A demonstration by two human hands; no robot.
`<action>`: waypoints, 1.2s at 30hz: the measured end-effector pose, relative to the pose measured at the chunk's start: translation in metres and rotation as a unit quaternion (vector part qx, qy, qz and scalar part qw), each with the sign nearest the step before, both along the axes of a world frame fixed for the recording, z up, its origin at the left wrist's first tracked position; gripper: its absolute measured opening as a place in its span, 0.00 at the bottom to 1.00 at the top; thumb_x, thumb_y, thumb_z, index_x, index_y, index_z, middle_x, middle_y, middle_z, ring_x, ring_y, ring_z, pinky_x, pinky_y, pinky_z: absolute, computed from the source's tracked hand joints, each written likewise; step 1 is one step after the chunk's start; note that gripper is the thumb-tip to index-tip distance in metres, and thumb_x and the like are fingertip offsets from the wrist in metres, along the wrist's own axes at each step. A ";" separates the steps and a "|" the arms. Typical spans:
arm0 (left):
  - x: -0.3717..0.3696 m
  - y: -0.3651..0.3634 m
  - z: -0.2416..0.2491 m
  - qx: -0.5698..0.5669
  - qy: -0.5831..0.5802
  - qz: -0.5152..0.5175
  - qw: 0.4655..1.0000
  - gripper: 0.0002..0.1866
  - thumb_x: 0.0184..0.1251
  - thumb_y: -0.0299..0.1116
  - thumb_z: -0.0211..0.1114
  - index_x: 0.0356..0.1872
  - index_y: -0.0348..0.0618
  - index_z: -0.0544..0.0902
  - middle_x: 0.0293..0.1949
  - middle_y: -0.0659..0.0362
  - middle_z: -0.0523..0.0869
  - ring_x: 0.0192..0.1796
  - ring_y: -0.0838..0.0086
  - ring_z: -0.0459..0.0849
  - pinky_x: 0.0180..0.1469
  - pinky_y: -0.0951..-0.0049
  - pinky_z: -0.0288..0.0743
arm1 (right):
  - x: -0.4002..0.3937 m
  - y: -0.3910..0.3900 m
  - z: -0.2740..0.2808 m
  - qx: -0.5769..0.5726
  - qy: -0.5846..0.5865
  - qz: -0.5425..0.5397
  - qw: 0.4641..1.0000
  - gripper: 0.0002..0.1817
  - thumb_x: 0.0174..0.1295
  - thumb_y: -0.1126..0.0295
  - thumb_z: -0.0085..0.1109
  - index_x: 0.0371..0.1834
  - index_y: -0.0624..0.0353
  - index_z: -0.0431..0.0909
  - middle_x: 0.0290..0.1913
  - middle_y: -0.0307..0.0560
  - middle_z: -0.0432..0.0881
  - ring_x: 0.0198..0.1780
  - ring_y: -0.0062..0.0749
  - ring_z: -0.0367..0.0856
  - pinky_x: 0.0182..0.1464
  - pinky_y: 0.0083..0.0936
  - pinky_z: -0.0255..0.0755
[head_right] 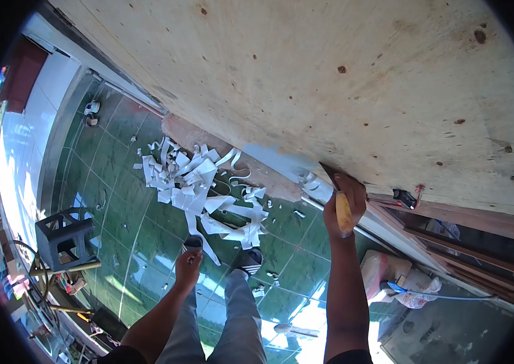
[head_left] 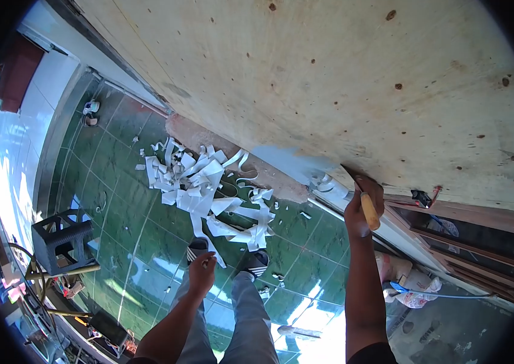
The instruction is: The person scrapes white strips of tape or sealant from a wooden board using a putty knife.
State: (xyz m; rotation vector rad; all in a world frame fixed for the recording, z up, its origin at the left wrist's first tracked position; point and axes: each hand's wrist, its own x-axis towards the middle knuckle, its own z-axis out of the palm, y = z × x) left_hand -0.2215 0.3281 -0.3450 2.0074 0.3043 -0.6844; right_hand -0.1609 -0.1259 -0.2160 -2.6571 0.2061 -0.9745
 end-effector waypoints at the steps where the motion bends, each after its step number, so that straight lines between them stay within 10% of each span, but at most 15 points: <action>1: 0.001 -0.015 -0.003 -0.014 -0.015 0.001 1.000 0.13 0.74 0.33 0.69 0.52 0.36 0.90 0.38 0.54 0.92 0.37 0.74 0.86 0.43 0.71 0.79 | -0.001 -0.001 -0.001 -0.003 0.010 -0.008 1.000 0.09 0.67 0.85 0.61 0.47 0.65 0.83 0.46 0.55 0.89 0.47 0.52 0.88 0.52 0.40 0.83; 17: 0.133 -0.323 0.093 -0.200 -0.165 -0.059 0.964 0.16 0.74 0.40 0.71 0.48 0.34 0.91 0.34 0.54 0.92 0.34 0.77 0.84 0.42 0.72 0.78 | -0.035 0.003 0.012 0.060 -0.033 0.005 0.998 0.05 0.72 0.82 0.60 0.48 0.67 0.82 0.47 0.57 0.89 0.47 0.50 0.87 0.53 0.40 0.81; 24: 0.143 -0.358 0.109 -0.203 -0.167 -0.014 0.965 0.16 0.71 0.40 0.72 0.43 0.33 0.92 0.32 0.47 0.93 0.32 0.65 0.89 0.40 0.66 0.80 | -0.112 0.060 -0.041 0.214 -0.003 -0.085 0.973 0.04 0.74 0.80 0.60 0.48 0.65 0.82 0.47 0.55 0.89 0.47 0.47 0.87 0.52 0.39 0.81; 36: 0.143 -0.358 0.086 -0.250 -0.079 0.037 0.964 0.14 0.72 0.35 0.71 0.46 0.30 0.91 0.33 0.59 0.90 0.36 0.79 0.83 0.43 0.74 0.74 | -0.200 0.140 -0.064 0.306 0.073 -0.133 0.940 0.05 0.65 0.81 0.65 0.42 0.61 0.85 0.43 0.49 0.91 0.44 0.45 0.88 0.51 0.39 0.77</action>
